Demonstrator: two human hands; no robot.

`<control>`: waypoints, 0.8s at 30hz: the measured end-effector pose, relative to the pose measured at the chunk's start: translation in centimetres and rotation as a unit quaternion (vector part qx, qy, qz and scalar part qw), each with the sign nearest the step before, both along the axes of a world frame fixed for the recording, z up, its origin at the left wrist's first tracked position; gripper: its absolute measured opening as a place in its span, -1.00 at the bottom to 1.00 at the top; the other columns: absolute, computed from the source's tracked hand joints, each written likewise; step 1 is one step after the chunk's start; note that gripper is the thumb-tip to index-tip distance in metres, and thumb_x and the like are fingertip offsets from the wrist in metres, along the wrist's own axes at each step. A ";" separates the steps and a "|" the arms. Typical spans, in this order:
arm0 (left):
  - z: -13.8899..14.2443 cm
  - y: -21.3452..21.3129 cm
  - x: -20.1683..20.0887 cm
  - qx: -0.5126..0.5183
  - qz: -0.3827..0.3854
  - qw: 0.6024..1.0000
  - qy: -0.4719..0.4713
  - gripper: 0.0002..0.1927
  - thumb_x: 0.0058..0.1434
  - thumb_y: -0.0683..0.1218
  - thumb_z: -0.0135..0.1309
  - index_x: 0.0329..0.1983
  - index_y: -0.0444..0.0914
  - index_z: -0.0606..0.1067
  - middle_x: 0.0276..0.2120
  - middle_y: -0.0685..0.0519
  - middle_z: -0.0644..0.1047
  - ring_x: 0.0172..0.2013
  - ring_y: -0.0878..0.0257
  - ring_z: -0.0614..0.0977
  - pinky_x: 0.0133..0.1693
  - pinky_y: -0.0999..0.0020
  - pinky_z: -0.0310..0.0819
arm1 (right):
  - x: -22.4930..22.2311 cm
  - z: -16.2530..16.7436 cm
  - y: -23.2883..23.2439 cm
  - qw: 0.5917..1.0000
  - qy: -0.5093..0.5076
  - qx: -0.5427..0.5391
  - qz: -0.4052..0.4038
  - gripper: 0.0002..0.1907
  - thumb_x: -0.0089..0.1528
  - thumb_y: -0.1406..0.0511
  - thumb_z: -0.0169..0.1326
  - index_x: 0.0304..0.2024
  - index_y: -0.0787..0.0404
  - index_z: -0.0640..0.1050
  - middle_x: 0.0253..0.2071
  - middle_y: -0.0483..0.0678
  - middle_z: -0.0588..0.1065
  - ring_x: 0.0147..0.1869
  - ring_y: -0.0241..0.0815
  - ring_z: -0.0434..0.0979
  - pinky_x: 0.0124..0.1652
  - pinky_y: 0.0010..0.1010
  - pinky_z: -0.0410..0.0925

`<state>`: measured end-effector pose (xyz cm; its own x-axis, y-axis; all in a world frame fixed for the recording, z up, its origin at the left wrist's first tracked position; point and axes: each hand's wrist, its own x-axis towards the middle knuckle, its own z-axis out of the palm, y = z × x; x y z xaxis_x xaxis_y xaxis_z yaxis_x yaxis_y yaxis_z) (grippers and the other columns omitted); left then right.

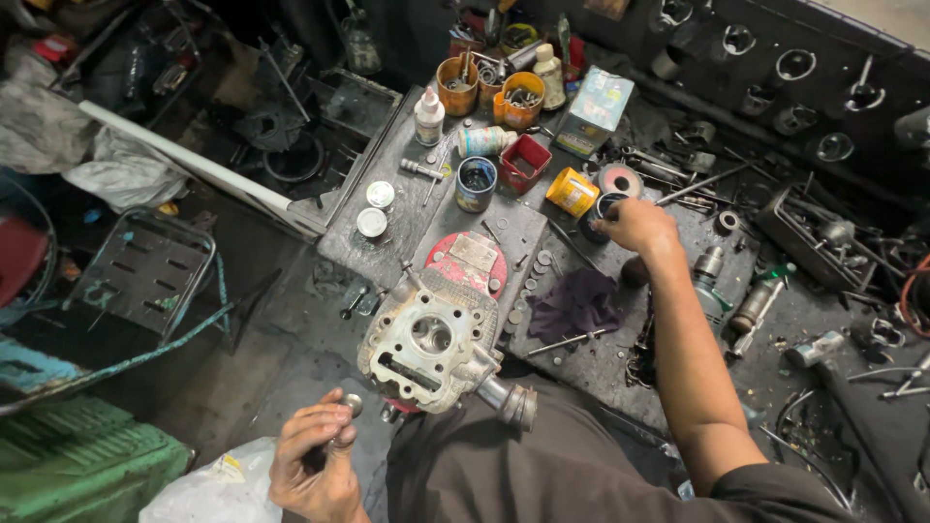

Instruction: The person cleans and assembles a metal engine component clamped in a bench vise. They wipe the part with a cloth, insert a small metal pin, and use a power tool to tighten or adjust the assembly.

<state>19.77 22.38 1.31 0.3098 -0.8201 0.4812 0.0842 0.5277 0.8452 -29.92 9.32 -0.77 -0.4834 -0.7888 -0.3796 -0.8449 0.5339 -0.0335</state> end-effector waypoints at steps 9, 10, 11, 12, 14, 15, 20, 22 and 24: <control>0.1 3.7 -0.5 0.026 0.009 1.000 0.003 -0.80 0.14 -0.35 0.28 -0.22 -0.33 0.52 -0.27 -0.07 0.59 -0.21 0.14 0.66 0.18 -0.07 0.60 | -0.1 -0.5 0.7 0.993 -0.015 -0.111 -0.021 -0.34 0.13 -0.15 0.22 0.09 0.13 0.58 -0.04 0.23 0.58 0.04 0.26 0.57 -0.01 0.02 0.41; 0.3 3.9 -0.6 0.024 0.009 1.000 0.002 -0.80 0.14 -0.35 0.28 -0.22 -0.33 0.52 -0.27 -0.07 0.59 -0.21 0.14 0.66 0.18 -0.07 0.60 | -0.1 -0.7 0.6 0.994 -0.037 -0.105 -0.011 -0.36 0.16 -0.15 0.19 0.07 0.14 0.60 -0.05 0.23 0.59 0.05 0.25 0.58 0.01 0.01 0.41; 0.5 4.1 -0.7 0.020 0.009 1.000 -0.001 -0.80 0.14 -0.36 0.28 -0.22 -0.33 0.52 -0.28 -0.07 0.60 -0.20 0.14 0.66 0.18 -0.06 0.60 | -0.1 -1.0 0.5 0.993 -0.058 -0.099 0.000 -0.37 0.19 -0.16 0.16 0.06 0.14 0.61 -0.05 0.22 0.60 0.06 0.24 0.59 0.04 -0.01 0.41; 0.7 4.2 -0.8 0.018 0.008 1.000 -0.004 -0.80 0.13 -0.36 0.27 -0.23 -0.33 0.52 -0.28 -0.06 0.60 -0.19 0.13 0.67 0.17 -0.06 0.59 | -0.1 -1.2 0.5 0.993 -0.079 -0.091 0.010 -0.38 0.21 -0.16 0.13 0.05 0.15 0.62 -0.05 0.22 0.62 0.07 0.24 0.60 0.06 -0.02 0.42; 1.1 4.5 -1.1 0.016 0.001 1.000 -0.016 -0.80 0.13 -0.36 0.27 -0.23 -0.33 0.52 -0.30 -0.06 0.60 -0.18 0.13 0.68 0.16 -0.04 0.60 | -0.1 -1.7 0.5 0.993 -0.070 -0.090 0.010 -0.38 0.24 -0.16 0.11 0.02 0.19 0.63 -0.03 0.23 0.60 0.09 0.25 0.59 0.07 0.00 0.41; 1.3 4.5 -1.2 0.015 -0.003 1.000 -0.026 -0.80 0.12 -0.36 0.26 -0.24 -0.33 0.52 -0.30 -0.05 0.60 -0.18 0.13 0.68 0.14 -0.04 0.61 | -0.2 -1.9 0.5 0.994 -0.066 -0.091 0.010 -0.38 0.26 -0.16 0.10 0.01 0.20 0.64 -0.03 0.24 0.60 0.09 0.26 0.58 0.07 0.01 0.40; 2.2 4.9 -1.5 0.014 -0.013 0.999 -0.046 -0.80 0.12 -0.37 0.25 -0.23 -0.33 0.53 -0.30 -0.05 0.61 -0.18 0.13 0.68 0.14 -0.03 0.60 | -0.4 -2.8 1.2 0.978 -0.084 -0.190 -0.025 -0.41 0.22 -0.10 0.13 0.06 0.20 0.61 -0.02 0.24 0.59 0.10 0.25 0.57 0.08 -0.02 0.39; 2.3 5.0 -1.7 0.008 -0.023 0.999 -0.038 -0.80 0.13 -0.37 0.25 -0.22 -0.33 0.53 -0.30 -0.05 0.61 -0.19 0.14 0.67 0.14 -0.03 0.59 | -0.3 -3.1 1.5 0.971 -0.095 -0.219 -0.026 -0.42 0.23 -0.08 0.12 0.07 0.20 0.61 -0.02 0.25 0.59 0.10 0.24 0.58 0.09 -0.04 0.39; 2.3 5.1 -1.8 0.008 -0.032 0.999 -0.036 -0.80 0.13 -0.37 0.25 -0.22 -0.33 0.53 -0.29 -0.05 0.61 -0.18 0.13 0.67 0.15 -0.03 0.58 | 0.1 -3.5 1.7 0.968 -0.113 -0.225 -0.021 -0.42 0.25 -0.07 0.11 0.12 0.18 0.59 -0.01 0.23 0.59 0.10 0.24 0.57 0.09 -0.05 0.38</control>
